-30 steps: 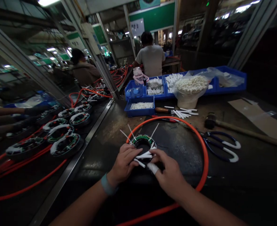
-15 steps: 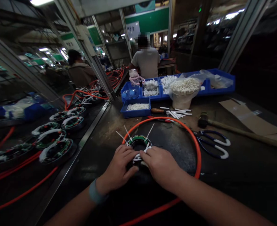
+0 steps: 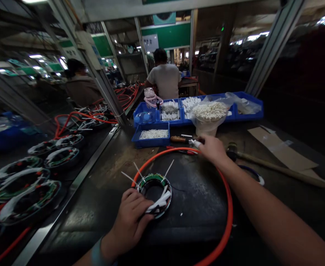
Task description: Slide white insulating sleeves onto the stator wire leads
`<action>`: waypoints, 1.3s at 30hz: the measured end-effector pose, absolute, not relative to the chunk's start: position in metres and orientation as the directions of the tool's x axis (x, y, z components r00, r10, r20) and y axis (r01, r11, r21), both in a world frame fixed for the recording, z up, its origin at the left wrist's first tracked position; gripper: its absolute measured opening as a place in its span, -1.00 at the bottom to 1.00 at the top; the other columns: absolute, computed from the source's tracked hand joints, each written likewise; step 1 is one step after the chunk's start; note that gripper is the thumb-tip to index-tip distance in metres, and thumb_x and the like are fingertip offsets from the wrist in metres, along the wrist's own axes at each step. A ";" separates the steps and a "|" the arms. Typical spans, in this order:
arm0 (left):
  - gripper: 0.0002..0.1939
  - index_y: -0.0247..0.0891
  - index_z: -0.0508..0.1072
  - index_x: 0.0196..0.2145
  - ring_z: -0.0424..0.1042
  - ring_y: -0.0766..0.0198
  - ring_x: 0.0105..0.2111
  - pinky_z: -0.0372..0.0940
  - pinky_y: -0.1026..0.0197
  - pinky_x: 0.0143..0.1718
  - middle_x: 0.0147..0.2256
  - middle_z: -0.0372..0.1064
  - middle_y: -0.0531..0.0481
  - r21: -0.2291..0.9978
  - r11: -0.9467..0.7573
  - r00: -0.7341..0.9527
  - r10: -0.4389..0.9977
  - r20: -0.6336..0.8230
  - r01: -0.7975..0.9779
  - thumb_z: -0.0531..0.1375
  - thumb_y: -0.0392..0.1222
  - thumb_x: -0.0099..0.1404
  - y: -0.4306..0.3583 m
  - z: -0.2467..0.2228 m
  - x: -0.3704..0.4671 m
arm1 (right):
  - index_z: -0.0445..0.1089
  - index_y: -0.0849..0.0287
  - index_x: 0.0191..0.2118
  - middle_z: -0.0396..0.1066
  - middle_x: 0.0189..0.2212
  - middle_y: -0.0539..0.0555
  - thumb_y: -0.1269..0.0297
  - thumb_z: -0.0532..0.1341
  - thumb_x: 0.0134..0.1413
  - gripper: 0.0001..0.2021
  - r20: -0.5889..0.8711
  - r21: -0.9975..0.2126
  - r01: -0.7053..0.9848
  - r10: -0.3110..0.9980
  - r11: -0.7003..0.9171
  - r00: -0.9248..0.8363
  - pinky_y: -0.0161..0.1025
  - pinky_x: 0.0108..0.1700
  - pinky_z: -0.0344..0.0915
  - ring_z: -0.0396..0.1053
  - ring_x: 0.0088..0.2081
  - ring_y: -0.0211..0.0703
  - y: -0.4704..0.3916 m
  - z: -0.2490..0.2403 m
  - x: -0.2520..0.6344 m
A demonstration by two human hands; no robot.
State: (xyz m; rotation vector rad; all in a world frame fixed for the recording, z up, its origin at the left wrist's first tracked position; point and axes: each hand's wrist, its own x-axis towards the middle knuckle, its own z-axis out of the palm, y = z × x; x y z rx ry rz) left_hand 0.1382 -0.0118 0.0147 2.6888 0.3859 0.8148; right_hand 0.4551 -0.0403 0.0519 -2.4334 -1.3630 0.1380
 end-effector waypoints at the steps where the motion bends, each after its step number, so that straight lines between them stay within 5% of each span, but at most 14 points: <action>1: -0.78 -0.24 0.41 -0.26 0.25 0.21 -0.43 0.07 0.04 -0.18 -0.47 0.37 0.01 0.333 -0.929 0.800 0.322 0.507 0.163 0.01 -0.12 0.33 -0.011 0.012 0.139 | 0.44 0.22 -0.13 0.46 -0.22 0.20 0.32 0.10 0.05 -0.72 0.072 -0.279 0.781 0.799 -0.559 0.598 -0.21 -0.25 0.26 0.40 -0.20 0.02 -0.034 0.045 0.470; 6: -0.58 -0.27 0.40 -0.22 0.24 0.20 -0.42 0.05 0.00 -0.16 -0.46 0.35 -0.04 0.221 -0.955 0.825 0.282 0.490 0.196 -0.15 0.01 0.39 -0.008 0.004 0.140 | 0.46 0.26 -0.20 0.46 -0.25 0.32 0.39 0.12 -0.05 -0.73 -0.046 -0.173 0.762 0.778 -0.624 0.627 -0.13 -0.31 0.24 0.42 -0.22 0.18 -0.013 0.017 0.496; 11: -0.54 -0.28 0.39 -0.17 0.26 0.18 -0.40 0.06 -0.02 -0.16 -0.42 0.36 -0.06 0.180 -0.959 0.845 0.277 0.458 0.217 -0.18 0.02 0.39 -0.009 0.005 0.139 | 0.37 0.26 -0.09 0.44 -0.22 0.33 0.30 0.08 0.04 -0.69 0.030 -0.134 0.749 0.753 -0.649 0.658 -0.10 -0.29 0.24 0.40 -0.21 0.21 -0.032 0.022 0.482; 14: -0.52 -0.31 0.37 -0.12 0.29 0.14 -0.36 0.07 -0.04 -0.14 -0.38 0.37 -0.08 0.167 -0.955 0.855 0.296 0.426 0.247 -0.05 0.15 0.30 -0.012 0.008 0.139 | 0.33 0.21 -0.11 0.44 -0.24 0.21 0.29 0.11 0.02 -0.71 0.218 -0.362 0.807 0.800 -0.466 0.559 -0.15 -0.24 0.27 0.41 -0.24 0.06 -0.073 0.029 0.451; 17: -0.48 -0.31 0.36 -0.13 0.30 0.10 -0.32 0.07 -0.06 -0.10 -0.35 0.39 -0.09 0.151 -0.943 0.853 0.333 0.401 0.297 0.14 0.19 0.16 -0.016 0.009 0.140 | 0.36 0.11 -0.21 0.44 -0.27 0.08 0.26 0.13 0.05 -0.83 0.366 -0.652 0.758 0.874 -0.004 0.320 -0.20 -0.17 0.30 0.39 -0.22 -0.06 -0.124 0.029 0.405; 21: -0.53 -0.29 0.36 -0.15 0.31 0.09 -0.30 0.08 -0.05 -0.10 -0.32 0.39 -0.10 0.128 -0.935 0.849 0.353 0.393 0.330 0.19 0.13 0.13 -0.019 0.009 0.142 | 0.36 0.07 -0.22 0.42 -0.29 0.05 0.31 0.09 0.15 -0.87 0.420 -0.710 0.670 0.894 0.216 0.156 -0.27 -0.20 0.31 0.39 -0.23 -0.15 -0.159 0.022 0.355; 28: -0.53 -0.29 0.36 -0.16 0.30 0.07 -0.28 0.07 -0.06 -0.10 -0.33 0.39 -0.10 0.107 -0.930 0.848 0.366 0.383 0.352 0.19 0.13 0.11 -0.022 0.010 0.143 | 0.41 0.09 -0.18 0.49 -0.25 0.02 0.41 0.09 0.11 -0.79 0.284 -0.718 0.663 0.959 0.210 0.003 -0.29 -0.17 0.34 0.44 -0.23 -0.18 -0.131 0.034 0.329; 33: -0.59 -0.31 0.37 -0.19 0.28 0.04 -0.28 0.07 -0.08 -0.09 -0.35 0.38 -0.11 0.115 -0.924 0.844 0.381 0.378 0.365 0.19 0.01 0.06 -0.023 0.008 0.144 | 0.36 0.20 -0.09 0.48 -0.22 0.14 0.55 -0.02 0.06 -0.65 0.484 -0.478 0.770 0.858 0.423 -0.171 -0.28 -0.21 0.39 0.45 -0.23 -0.16 -0.138 0.019 0.299; 36: -0.58 -0.32 0.37 -0.17 0.27 0.05 -0.27 0.06 -0.07 -0.07 -0.34 0.37 -0.10 0.137 -0.917 0.838 0.397 0.374 0.374 0.20 -0.10 -0.01 -0.024 0.006 0.145 | 0.32 0.27 -0.07 0.48 -0.27 0.21 0.61 -0.06 0.03 -0.62 0.650 -0.256 0.859 0.736 0.445 -0.188 -0.29 -0.31 0.41 0.46 -0.29 -0.15 -0.147 0.000 0.281; 39: -0.58 -0.31 0.37 -0.15 0.26 0.06 -0.26 0.05 -0.06 -0.06 -0.34 0.37 -0.09 0.155 -0.911 0.836 0.412 0.363 0.382 0.19 -0.15 -0.01 -0.025 0.007 0.145 | 0.31 0.29 -0.10 0.49 -0.32 0.22 0.61 -0.04 0.02 -0.66 0.738 -0.185 0.883 0.654 0.431 -0.165 -0.29 -0.33 0.40 0.46 -0.31 -0.14 -0.146 -0.010 0.276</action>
